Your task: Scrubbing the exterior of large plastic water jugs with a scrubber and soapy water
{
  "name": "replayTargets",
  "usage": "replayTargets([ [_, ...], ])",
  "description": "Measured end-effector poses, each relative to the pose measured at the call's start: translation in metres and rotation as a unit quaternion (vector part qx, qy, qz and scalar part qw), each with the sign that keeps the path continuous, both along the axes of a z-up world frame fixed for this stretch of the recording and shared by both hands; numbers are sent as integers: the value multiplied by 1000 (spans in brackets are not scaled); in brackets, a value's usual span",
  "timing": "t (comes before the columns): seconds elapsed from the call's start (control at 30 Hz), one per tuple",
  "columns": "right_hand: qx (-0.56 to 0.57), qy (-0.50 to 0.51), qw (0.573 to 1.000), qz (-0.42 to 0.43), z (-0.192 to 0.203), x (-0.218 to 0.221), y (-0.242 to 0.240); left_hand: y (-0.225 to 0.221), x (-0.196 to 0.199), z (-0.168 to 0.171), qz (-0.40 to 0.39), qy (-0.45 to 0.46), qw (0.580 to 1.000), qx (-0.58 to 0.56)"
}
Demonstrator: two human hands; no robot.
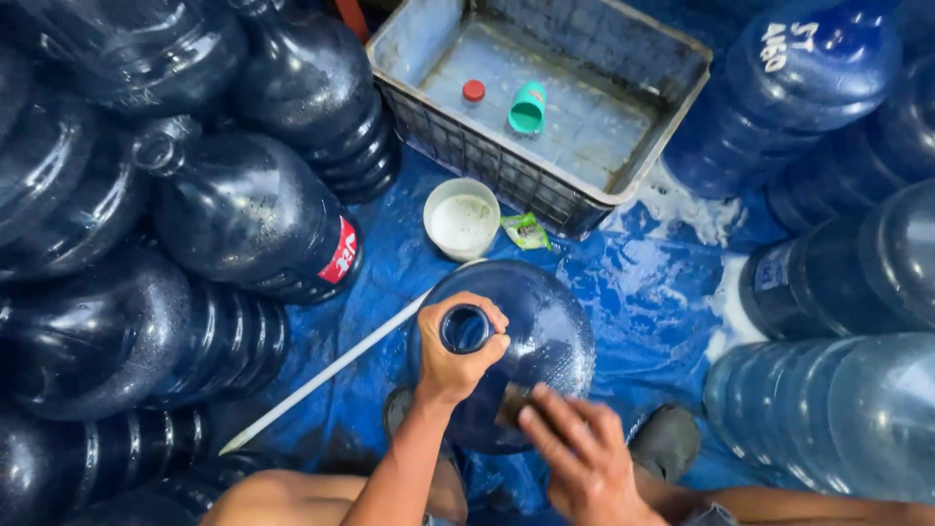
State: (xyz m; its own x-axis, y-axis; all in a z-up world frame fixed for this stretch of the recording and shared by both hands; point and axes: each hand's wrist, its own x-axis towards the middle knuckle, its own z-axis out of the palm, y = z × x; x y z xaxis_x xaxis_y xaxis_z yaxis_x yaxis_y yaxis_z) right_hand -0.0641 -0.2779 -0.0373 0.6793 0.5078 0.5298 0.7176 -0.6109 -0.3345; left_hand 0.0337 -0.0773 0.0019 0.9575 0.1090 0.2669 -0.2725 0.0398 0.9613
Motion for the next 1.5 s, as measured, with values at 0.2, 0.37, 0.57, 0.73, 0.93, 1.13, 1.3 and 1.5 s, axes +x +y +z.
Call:
replayTargets([
  [0.2, 160, 28, 970, -182, -14, 88, -5, 7, 18, -17, 9, -9, 999, -30],
  [0.37, 90, 1, 991, -102, -2, 26, 27, 12, 24, -28, 38, -25, 998, -45],
  [0.57, 82, 21, 991, -105, -4, 83, 8, 7, 20, -28, 42, -30, 997, -60],
  [0.73, 46, 45, 981, -182, 5, 82, 18, 3, 18, -28, 51, -26, 996, -64],
  [0.93, 49, 55, 989, -130, 7, 35, 41, 4, 20, -30, 65, -15, 996, -62],
  [1.13, 15, 82, 972, -218, 17, 102, 44, -5, 9, -11, 71, -21, 997, -8],
  [1.3, 28, 64, 990, -125, 13, 59, 10, 17, 13, -35, 88, -14, 996, -11],
  [1.5, 124, 32, 980, -154, -13, 48, -4, 20, 20, -43, 95, 9, 993, -66],
])
